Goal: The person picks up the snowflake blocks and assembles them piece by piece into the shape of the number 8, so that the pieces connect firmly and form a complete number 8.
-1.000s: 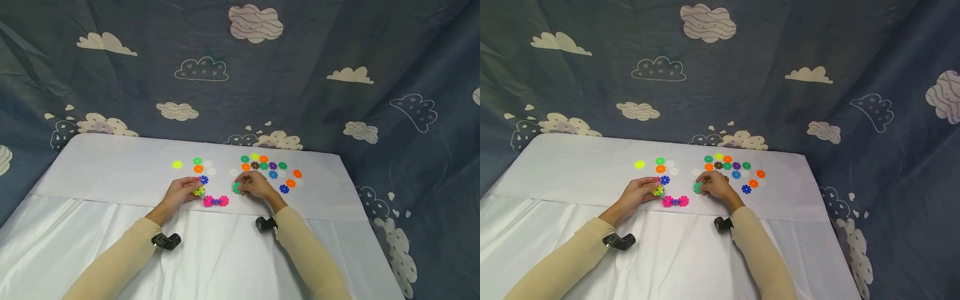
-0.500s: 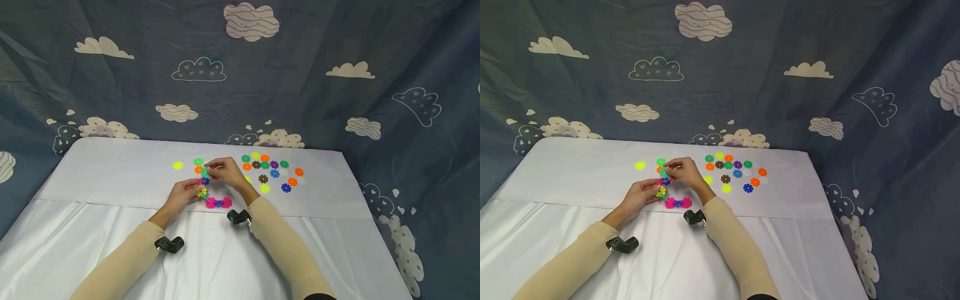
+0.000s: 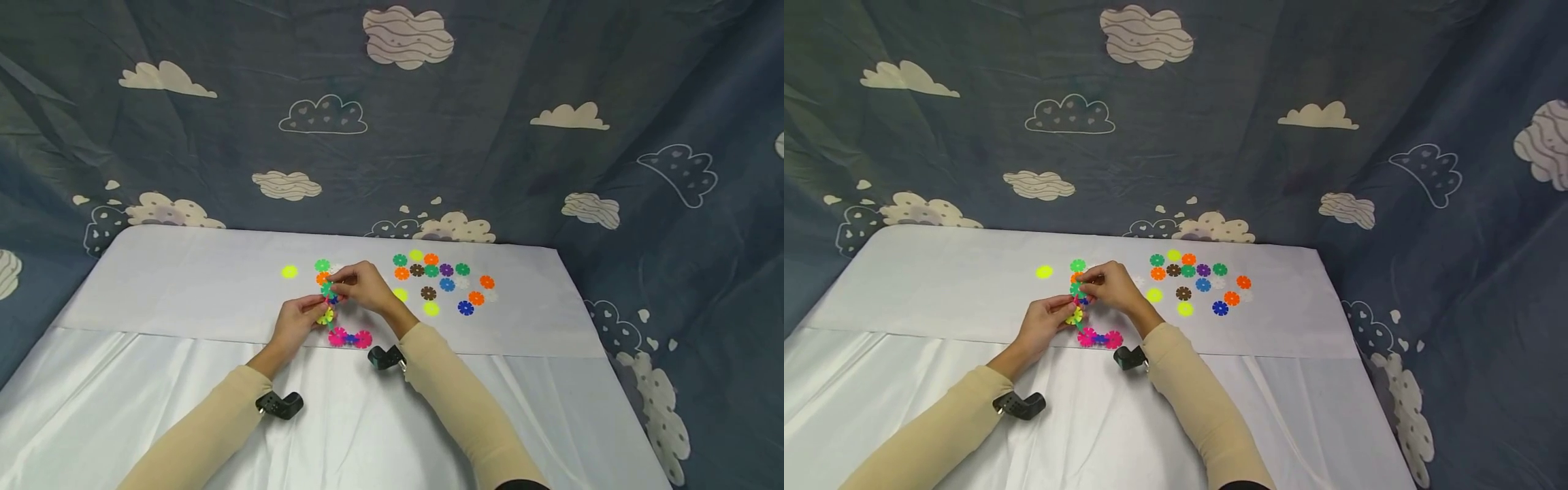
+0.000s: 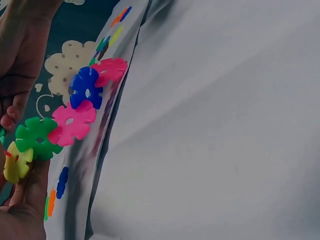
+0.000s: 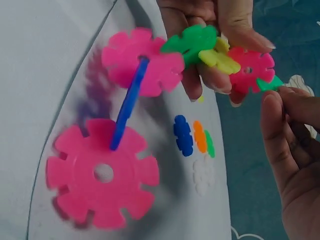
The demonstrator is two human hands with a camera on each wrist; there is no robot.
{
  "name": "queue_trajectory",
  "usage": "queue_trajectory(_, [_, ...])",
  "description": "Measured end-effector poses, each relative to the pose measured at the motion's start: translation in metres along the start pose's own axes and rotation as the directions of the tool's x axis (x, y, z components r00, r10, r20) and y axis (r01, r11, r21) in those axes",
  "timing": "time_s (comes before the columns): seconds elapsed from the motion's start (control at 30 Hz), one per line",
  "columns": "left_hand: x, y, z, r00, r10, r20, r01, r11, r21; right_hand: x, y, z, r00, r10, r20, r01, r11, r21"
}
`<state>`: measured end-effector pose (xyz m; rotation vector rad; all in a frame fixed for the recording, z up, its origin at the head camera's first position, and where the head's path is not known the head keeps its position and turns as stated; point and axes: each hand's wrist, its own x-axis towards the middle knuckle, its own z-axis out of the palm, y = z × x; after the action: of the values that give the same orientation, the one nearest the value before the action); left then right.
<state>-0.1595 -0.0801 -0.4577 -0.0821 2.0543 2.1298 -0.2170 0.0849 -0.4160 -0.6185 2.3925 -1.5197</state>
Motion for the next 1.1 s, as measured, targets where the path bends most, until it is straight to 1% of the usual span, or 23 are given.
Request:
queue_trajectory(0.03, [0.0, 0.0, 0.0, 1.0, 0.0, -0.008, 0.0, 1.0, -0.007, 0.0, 0.0, 0.0, 1.0, -0.006, 0.005, 0.006, 1.0, 0.001])
queue_trajectory(0.1, [0.0, 0.002, 0.0, 1.0, -0.004, 0.0, 0.004, 1.0, -0.017, -0.001, 0.001, -0.001, 1.0, -0.02, 0.017, 0.02, 1.0, 0.003])
queue_trajectory(0.23, [0.0, 0.005, -0.003, 0.998, -0.051, 0.03, 0.052, 0.998, -0.025, 0.0, 0.003, 0.001, 0.997, -0.04, 0.063, 0.037, 0.999, 0.038])
queue_trajectory(0.27, [0.0, 0.005, -0.005, 0.997, -0.062, 0.039, 0.063, 0.998, -0.019, 0.0, 0.003, 0.001, 0.997, -0.036, 0.072, 0.032, 0.998, 0.056])
queue_trajectory(0.33, [0.0, 0.005, -0.007, 0.996, -0.084, 0.033, 0.085, 0.996, -0.015, 0.001, 0.005, 0.003, 0.996, -0.015, 0.084, 0.007, 0.996, 0.094])
queue_trajectory(0.43, [0.0, 0.005, -0.01, 0.996, -0.089, 0.019, 0.089, 0.996, -0.015, 0.001, 0.007, 0.004, 0.997, 0.01, 0.079, -0.021, 0.989, 0.145])
queue_trajectory(0.5, [-0.001, 0.006, -0.01, 0.997, -0.08, 0.007, 0.08, 0.997, -0.024, 0.001, 0.008, 0.005, 0.997, 0.007, 0.076, -0.017, 0.991, 0.136])
queue_trajectory(0.6, [-0.001, 0.007, -0.011, 0.997, -0.07, -0.017, 0.07, 0.997, -0.02, -0.001, 0.01, 0.003, 0.997, -0.019, 0.072, 0.012, 0.995, 0.101])
queue_trajectory(0.67, [-0.002, 0.008, -0.011, 0.997, -0.071, -0.037, 0.071, 0.997, -0.006, -0.004, 0.012, -0.002, 0.998, -0.013, 0.059, 0.008, 0.997, 0.074])
queue_trajectory(0.7, [-0.002, 0.008, -0.011, 0.996, -0.073, -0.045, 0.073, 0.997, 0.004, -0.006, 0.016, -0.007, 0.999, 0.001, 0.044, -0.004, 0.998, 0.064])
queue_trajectory(0.77, [-0.002, 0.009, -0.011, 0.996, -0.078, -0.053, 0.079, 0.997, 0.02, -0.011, 0.024, -0.019, 0.999, 0.044, -0.009, -0.044, 0.998, 0.035])
queue_trajectory(0.83, [-0.002, 0.009, -0.012, 0.996, -0.079, -0.047, 0.08, 0.996, 0.025, -0.018, 0.036, -0.034, 0.991, 0.103, -0.086, -0.105, 0.994, -0.022])
queue_trajectory(0.87, [-0.002, 0.009, -0.012, 0.996, -0.081, -0.044, 0.082, 0.996, 0.023, -0.023, 0.042, -0.041, 0.983, 0.133, -0.129, -0.141, 0.988, -0.057])
queue_trajectory(0.93, [-0.001, 0.009, -0.012, 0.996, -0.084, -0.032, 0.084, 0.996, 0.007, -0.031, 0.053, -0.053, 0.959, 0.195, -0.205, -0.225, 0.965, -0.136])
queue_trajectory(1.0, [0.0, 0.008, -0.012, 0.996, -0.09, -0.022, 0.09, 0.996, -0.003, -0.039, 0.062, -0.062, 0.934, 0.249, -0.254, -0.304, 0.931, -0.202])
queue_trajectory(1.1, [0.0, 0.009, -0.012, 0.996, -0.092, -0.017, 0.091, 0.996, -0.012, -0.045, 0.068, -0.069, 0.914, 0.305, -0.268, -0.375, 0.888, -0.265])
